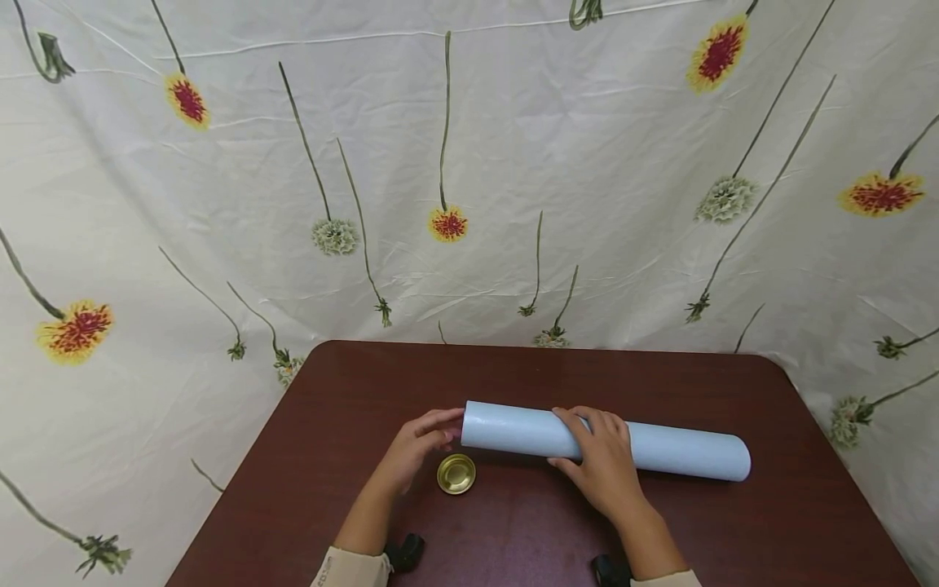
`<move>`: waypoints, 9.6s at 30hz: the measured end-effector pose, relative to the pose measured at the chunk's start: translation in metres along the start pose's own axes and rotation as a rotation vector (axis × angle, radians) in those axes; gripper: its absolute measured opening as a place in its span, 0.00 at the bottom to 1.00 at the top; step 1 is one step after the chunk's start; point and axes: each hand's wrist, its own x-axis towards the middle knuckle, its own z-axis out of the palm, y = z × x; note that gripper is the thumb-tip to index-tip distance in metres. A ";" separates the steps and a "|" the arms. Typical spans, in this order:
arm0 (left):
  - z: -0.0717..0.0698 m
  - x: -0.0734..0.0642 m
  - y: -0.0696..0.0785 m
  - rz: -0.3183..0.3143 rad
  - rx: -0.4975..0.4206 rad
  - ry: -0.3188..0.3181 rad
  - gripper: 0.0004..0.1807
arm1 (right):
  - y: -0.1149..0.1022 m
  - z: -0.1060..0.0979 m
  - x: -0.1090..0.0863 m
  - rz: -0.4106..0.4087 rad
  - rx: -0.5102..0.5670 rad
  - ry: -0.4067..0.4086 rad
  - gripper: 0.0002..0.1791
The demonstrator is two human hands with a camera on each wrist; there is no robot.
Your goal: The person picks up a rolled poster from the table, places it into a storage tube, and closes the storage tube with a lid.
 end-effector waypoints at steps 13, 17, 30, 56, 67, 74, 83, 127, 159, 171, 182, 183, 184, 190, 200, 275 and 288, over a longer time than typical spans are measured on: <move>0.004 -0.001 -0.003 -0.035 0.050 -0.043 0.26 | -0.001 0.001 0.000 0.009 0.004 -0.019 0.46; 0.006 -0.003 -0.003 -0.043 0.094 -0.038 0.26 | -0.002 0.001 0.000 0.004 0.004 -0.019 0.47; 0.008 -0.004 -0.002 -0.068 0.114 -0.022 0.26 | 0.000 0.001 -0.001 -0.002 0.001 -0.020 0.47; -0.001 -0.011 0.008 0.002 0.575 -0.055 0.28 | 0.010 -0.010 -0.001 -0.006 0.006 0.005 0.47; 0.010 -0.022 0.005 0.019 0.836 -0.119 0.36 | 0.014 -0.013 -0.003 -0.003 0.008 0.008 0.46; 0.014 -0.025 0.004 0.048 0.919 -0.158 0.40 | 0.015 -0.015 -0.005 -0.002 -0.003 -0.002 0.46; 0.016 -0.028 0.003 0.066 0.978 -0.157 0.39 | 0.016 -0.015 -0.006 0.005 -0.013 -0.016 0.46; 0.002 -0.024 0.007 0.039 0.486 0.019 0.33 | 0.010 -0.015 -0.009 0.011 0.006 -0.008 0.47; 0.024 -0.019 0.013 0.097 0.349 0.139 0.23 | -0.002 -0.009 -0.010 -0.016 0.017 -0.006 0.48; 0.028 -0.018 0.013 0.089 0.302 0.108 0.28 | -0.005 -0.008 -0.010 -0.018 0.020 -0.010 0.48; 0.036 -0.017 0.013 0.110 0.258 0.120 0.23 | -0.011 -0.004 -0.009 -0.014 0.026 -0.021 0.47; 0.037 -0.016 0.013 0.109 0.261 0.117 0.23 | -0.012 -0.003 -0.010 -0.013 0.029 -0.026 0.47; 0.038 -0.016 0.013 0.108 0.269 0.119 0.23 | -0.013 -0.002 -0.010 -0.013 0.032 -0.031 0.47; 0.044 -0.013 0.011 0.088 0.288 0.126 0.26 | -0.019 0.000 -0.012 -0.017 0.034 -0.030 0.48; 0.047 -0.014 0.010 0.027 0.353 0.155 0.34 | -0.023 0.003 -0.012 -0.009 0.014 -0.017 0.48; -0.040 -0.032 -0.005 -0.283 0.219 0.318 0.48 | 0.045 -0.050 -0.034 0.848 0.430 -0.327 0.62; -0.044 -0.029 -0.010 -0.304 0.257 0.200 0.50 | 0.059 -0.047 -0.037 0.888 0.589 -0.348 0.60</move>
